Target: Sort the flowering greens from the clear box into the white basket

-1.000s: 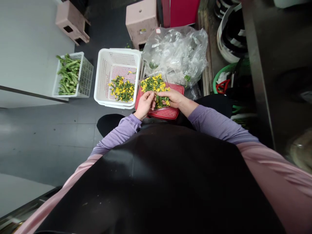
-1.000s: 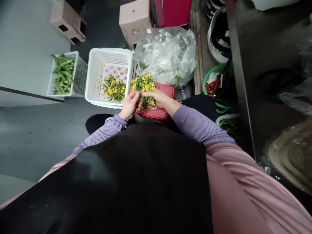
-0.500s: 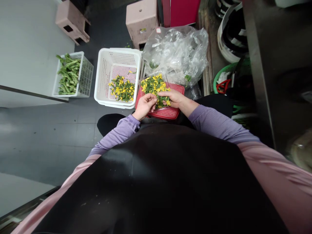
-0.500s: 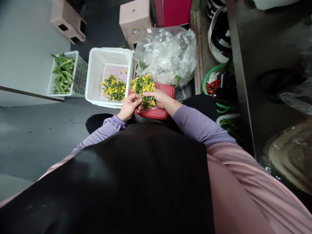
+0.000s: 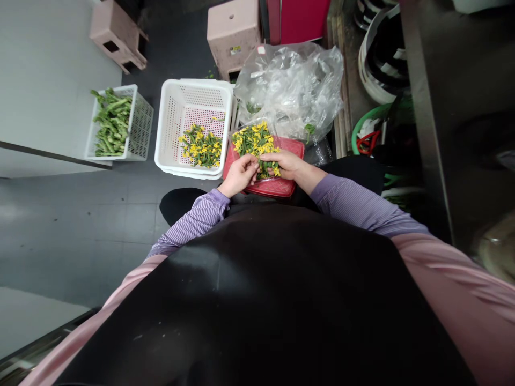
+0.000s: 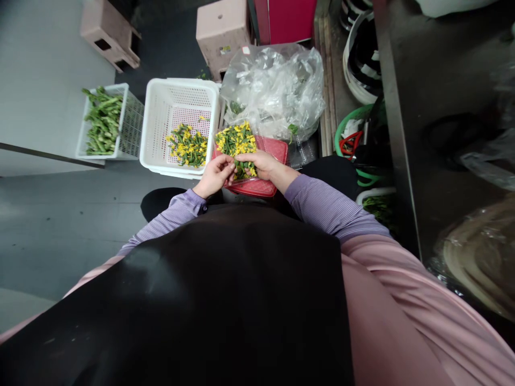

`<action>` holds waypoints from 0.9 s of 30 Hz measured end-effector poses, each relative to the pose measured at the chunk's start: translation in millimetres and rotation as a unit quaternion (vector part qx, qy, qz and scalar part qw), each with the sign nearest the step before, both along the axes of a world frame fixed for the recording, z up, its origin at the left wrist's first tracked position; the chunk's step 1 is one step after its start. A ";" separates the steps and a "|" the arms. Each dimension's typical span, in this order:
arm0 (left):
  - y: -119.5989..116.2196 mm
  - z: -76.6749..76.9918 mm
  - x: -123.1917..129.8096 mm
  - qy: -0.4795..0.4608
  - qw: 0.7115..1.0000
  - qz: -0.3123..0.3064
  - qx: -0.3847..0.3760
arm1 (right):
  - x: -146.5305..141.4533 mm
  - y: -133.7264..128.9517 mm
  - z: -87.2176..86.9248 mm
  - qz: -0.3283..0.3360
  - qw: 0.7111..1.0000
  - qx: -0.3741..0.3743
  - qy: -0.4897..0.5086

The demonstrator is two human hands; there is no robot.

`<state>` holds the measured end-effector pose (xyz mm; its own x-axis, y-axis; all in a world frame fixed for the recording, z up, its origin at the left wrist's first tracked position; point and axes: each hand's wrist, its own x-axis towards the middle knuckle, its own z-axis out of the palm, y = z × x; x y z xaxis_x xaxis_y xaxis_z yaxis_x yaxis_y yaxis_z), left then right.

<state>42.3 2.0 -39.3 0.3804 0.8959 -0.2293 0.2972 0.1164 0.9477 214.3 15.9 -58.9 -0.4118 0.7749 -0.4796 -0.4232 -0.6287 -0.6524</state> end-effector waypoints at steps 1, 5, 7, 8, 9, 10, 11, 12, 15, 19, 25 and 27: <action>0.0 -0.5 -0.1 0.001 1.000 0.001 0.002 | -0.6 -0.2 0.2 -0.004 1.000 -0.004 -0.001; -0.2 -1.7 -0.6 -0.004 1.000 0.006 -0.007 | -2.1 -0.5 2.1 -0.033 0.999 -0.005 -0.005; -0.8 -1.7 -0.2 -0.015 0.999 0.016 -0.026 | -1.8 -0.2 2.3 -0.047 0.999 0.004 -0.007; -1.2 -1.4 0.3 -0.023 0.999 0.025 -0.042 | -1.6 0.0 1.9 -0.054 0.998 0.013 -0.010; -1.7 -0.9 0.9 -0.033 0.997 0.036 -0.062 | -1.6 0.1 1.2 -0.061 0.998 0.025 -0.013; -2.1 -0.2 1.7 -0.044 0.994 0.046 -0.084 | -1.8 0.0 0.2 -0.068 0.997 0.039 -0.015; -2.5 0.6 2.5 -0.055 0.991 0.052 -0.107 | -2.1 -0.2 -1.0 -0.074 0.996 0.055 -0.015; -2.9 1.7 3.4 -0.066 0.988 0.057 -0.129 | -2.7 -0.5 -2.4 -0.079 0.994 0.071 -0.013; -3.4 4.8 5.8 -0.088 0.979 0.066 -0.174 | -4.7 -1.3 -6.5 -0.087 0.991 0.105 -0.012; -4.0 6.9 9.2 -0.075 0.978 0.076 -0.179 | -6.6 -1.3 -9.6 -0.092 0.988 0.113 -0.044; -3.3 1.2 11.4 -0.013 0.991 0.071 -0.114 | -11.7 -3.6 -7.9 -0.092 0.995 0.037 -0.012; -1.4 -4.6 9.9 0.014 0.994 0.072 -0.082 | -13.9 -4.5 -5.4 -0.099 0.995 0.000 0.002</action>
<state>52.1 0.6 -43.9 0.2415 0.8904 -0.3858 0.2924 0.3123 0.9039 200.4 11.4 -64.4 -0.2531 0.8409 -0.4784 -0.5415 -0.5329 -0.6502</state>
